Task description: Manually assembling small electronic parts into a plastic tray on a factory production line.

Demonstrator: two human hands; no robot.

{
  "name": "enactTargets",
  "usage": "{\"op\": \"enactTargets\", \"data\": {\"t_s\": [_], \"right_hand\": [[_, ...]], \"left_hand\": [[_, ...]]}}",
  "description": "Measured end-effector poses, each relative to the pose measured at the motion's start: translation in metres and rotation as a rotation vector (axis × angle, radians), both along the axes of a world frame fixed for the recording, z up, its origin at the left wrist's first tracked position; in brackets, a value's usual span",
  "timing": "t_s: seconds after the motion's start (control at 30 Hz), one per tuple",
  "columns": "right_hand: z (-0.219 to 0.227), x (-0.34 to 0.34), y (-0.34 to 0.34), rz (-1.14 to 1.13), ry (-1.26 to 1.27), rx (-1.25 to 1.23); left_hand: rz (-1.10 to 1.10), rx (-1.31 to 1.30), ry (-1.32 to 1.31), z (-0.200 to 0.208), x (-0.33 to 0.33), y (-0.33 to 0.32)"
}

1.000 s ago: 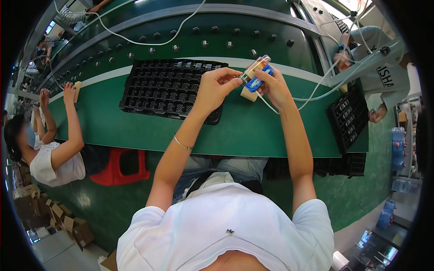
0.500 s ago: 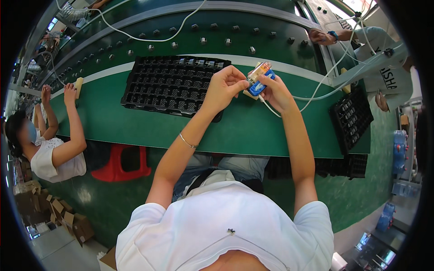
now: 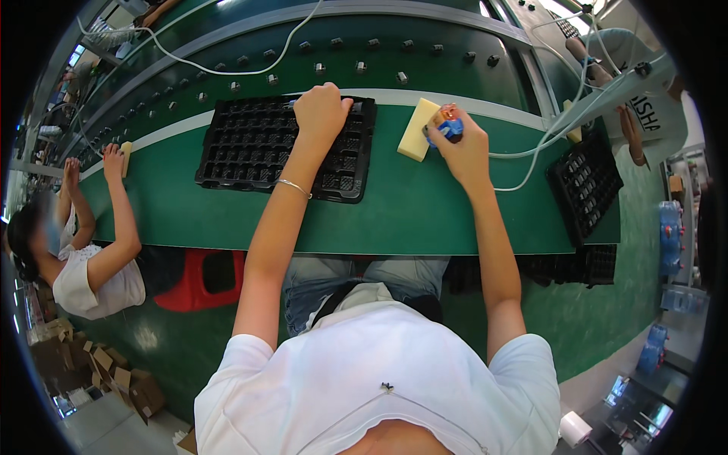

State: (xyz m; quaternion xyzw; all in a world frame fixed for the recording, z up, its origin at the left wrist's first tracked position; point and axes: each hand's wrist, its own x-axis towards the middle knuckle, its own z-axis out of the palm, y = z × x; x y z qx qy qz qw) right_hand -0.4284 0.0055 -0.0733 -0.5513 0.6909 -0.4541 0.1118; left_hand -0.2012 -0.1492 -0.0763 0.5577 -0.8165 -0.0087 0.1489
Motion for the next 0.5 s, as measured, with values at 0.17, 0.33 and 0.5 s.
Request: {"op": "enactTargets", "data": {"t_s": [0.17, 0.33, 0.5], "right_hand": [[-0.008, 0.013, -0.008, -0.03, 0.165, -0.082], [-0.008, 0.014, -0.006, -0.055, 0.174, -0.088], [-0.009, 0.015, -0.006, -0.06, 0.17, -0.111]], "left_hand": [[-0.014, -0.039, 0.016, -0.006, 0.004, -0.006], [0.007, -0.053, 0.117, -0.007, 0.003, -0.004], [-0.039, -0.065, 0.047, -0.008, 0.0, -0.002]]}}
